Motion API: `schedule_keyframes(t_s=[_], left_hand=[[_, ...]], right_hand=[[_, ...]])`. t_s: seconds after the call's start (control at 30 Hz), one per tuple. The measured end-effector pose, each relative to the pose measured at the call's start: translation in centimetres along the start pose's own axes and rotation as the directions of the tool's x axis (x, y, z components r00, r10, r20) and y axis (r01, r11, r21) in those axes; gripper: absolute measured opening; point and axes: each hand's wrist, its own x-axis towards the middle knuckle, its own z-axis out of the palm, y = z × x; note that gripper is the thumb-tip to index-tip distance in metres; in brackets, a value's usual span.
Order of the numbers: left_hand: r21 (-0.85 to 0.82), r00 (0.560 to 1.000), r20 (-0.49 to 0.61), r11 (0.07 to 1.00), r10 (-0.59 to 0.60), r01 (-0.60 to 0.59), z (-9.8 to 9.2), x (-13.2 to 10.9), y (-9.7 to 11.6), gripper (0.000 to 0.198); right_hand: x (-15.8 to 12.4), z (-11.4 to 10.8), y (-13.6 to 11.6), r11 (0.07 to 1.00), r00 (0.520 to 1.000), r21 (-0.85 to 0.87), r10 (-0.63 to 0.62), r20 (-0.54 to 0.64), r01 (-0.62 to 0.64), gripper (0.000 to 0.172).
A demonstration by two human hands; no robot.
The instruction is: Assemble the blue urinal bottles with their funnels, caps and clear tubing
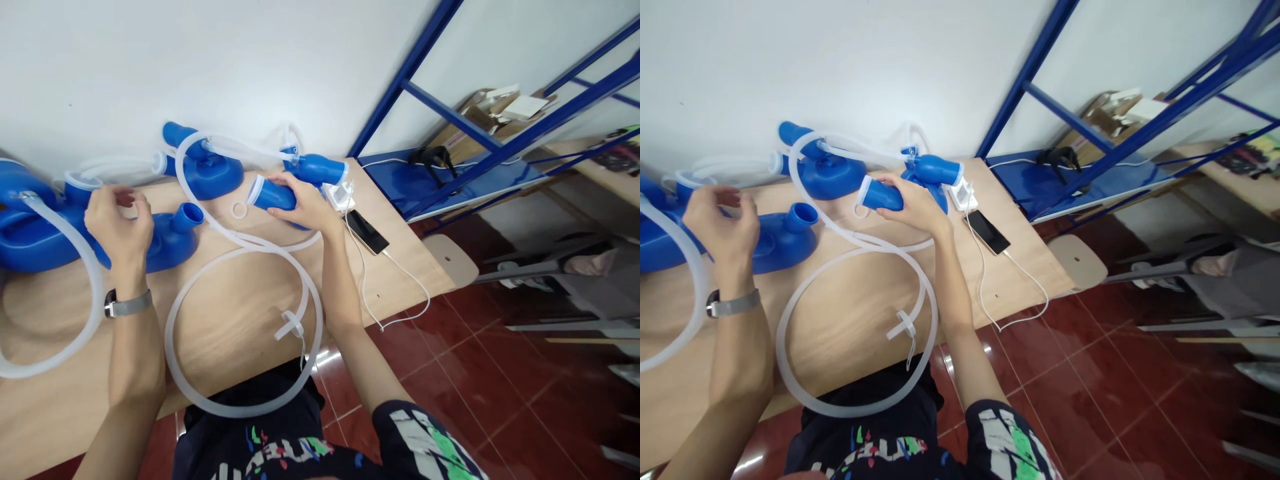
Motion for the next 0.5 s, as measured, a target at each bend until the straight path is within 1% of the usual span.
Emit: schedule_keyframes(t_s=[0.07, 0.1, 0.13, 0.17, 0.2, 0.23, 0.27, 0.33, 0.4, 0.5], left_hand=[[-0.112, 0.991, 0.026, 0.986, 0.129, -0.125, -1.0, -1.0, 2.7, 0.054], [-0.193, 0.975, 0.046, 0.960, 0.218, -0.205, -1.3, -1.6, 4.1, 0.055], [-0.273, 0.942, 0.096, 0.918, 0.322, -0.287, -1.5, -2.3, 5.4, 0.059], [-0.336, 0.897, 0.143, 0.873, 0.418, -0.353, -1.5, -3.0, 6.5, 0.063], [-0.373, 0.860, 0.164, 0.838, 0.483, -0.399, -1.5, -3.6, 7.5, 0.067], [-0.390, 0.837, 0.175, 0.818, 0.518, -0.424, -1.3, -4.2, 8.2, 0.071], [-0.389, 0.831, 0.175, 0.813, 0.528, -0.434, -1.1, -4.7, 8.7, 0.073], [-0.356, 0.849, 0.174, 0.836, 0.498, -0.417, -0.8, -5.2, 9.1, 0.072], [-0.308, 0.867, 0.203, 0.871, 0.454, -0.384, -0.4, -5.5, 9.0, 0.071], [-0.211, 0.887, 0.253, 0.916, 0.387, -0.340, 0.2, -5.6, 8.4, 0.073]], right_hand=[[-0.5, -0.5, -1.8, 0.992, 0.995, 0.072, -0.097, -0.031, 0.099, 0.070], [-0.7, -0.5, -2.8, 0.985, 0.989, 0.087, -0.145, -0.037, 0.147, 0.069], [-0.9, -0.4, -3.7, 0.978, 0.981, 0.086, -0.188, -0.045, 0.191, 0.067], [-1.0, -0.2, -4.6, 0.971, 0.973, 0.076, -0.223, -0.055, 0.227, 0.065], [-1.1, 0.0, -5.3, 0.965, 0.966, 0.062, -0.249, -0.068, 0.254, 0.063], [-1.2, 0.3, -6.0, 0.962, 0.961, 0.047, -0.265, -0.079, 0.269, 0.062], [-1.3, 0.5, -6.6, 0.961, 0.958, 0.031, -0.273, -0.085, 0.276, 0.060], [-1.4, 0.8, -7.5, 0.962, 0.959, -0.012, -0.274, -0.078, 0.274, 0.056], [-1.5, 1.2, -8.2, 0.961, 0.960, -0.073, -0.271, -0.064, 0.266, 0.051], [-1.5, 1.9, -8.8, 0.960, 0.961, -0.124, -0.262, -0.087, 0.250, 0.048]])
